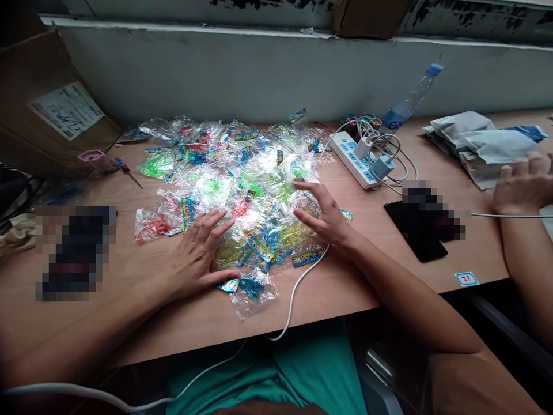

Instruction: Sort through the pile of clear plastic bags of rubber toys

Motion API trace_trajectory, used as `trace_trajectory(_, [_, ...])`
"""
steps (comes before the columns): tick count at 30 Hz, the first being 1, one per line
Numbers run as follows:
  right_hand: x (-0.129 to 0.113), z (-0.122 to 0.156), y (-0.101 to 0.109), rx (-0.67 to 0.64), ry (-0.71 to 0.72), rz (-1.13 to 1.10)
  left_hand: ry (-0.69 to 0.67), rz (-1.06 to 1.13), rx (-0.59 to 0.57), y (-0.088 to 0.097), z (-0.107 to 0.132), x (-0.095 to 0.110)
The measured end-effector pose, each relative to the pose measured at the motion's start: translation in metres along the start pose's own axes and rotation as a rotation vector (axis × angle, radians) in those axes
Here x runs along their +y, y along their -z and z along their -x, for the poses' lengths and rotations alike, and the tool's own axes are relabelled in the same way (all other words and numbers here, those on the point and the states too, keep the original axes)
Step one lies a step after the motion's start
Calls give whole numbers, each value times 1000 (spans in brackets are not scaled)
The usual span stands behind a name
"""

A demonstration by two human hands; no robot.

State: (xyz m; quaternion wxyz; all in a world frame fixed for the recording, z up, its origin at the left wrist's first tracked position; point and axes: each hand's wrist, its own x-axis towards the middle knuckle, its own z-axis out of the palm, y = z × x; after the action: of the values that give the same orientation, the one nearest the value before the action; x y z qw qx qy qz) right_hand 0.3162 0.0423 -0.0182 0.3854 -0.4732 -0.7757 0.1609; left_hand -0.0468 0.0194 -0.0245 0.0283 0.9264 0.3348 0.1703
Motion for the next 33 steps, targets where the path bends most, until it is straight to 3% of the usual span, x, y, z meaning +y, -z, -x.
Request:
trace_trajectory(4, [-3, 3, -5, -170, 53, 91, -6, 10, 11, 0, 1, -2])
trace_trajectory(8, [0, 2, -8, -221, 55, 121, -3, 6, 17, -1, 2, -3])
trace_trajectory(27, [-11, 1, -14, -41, 110, 83, 48, -69, 70, -1, 6, 2])
trace_trajectory(33, [-12, -3, -2, 4, 76, 124, 94, -88, 120, 0, 6, -3])
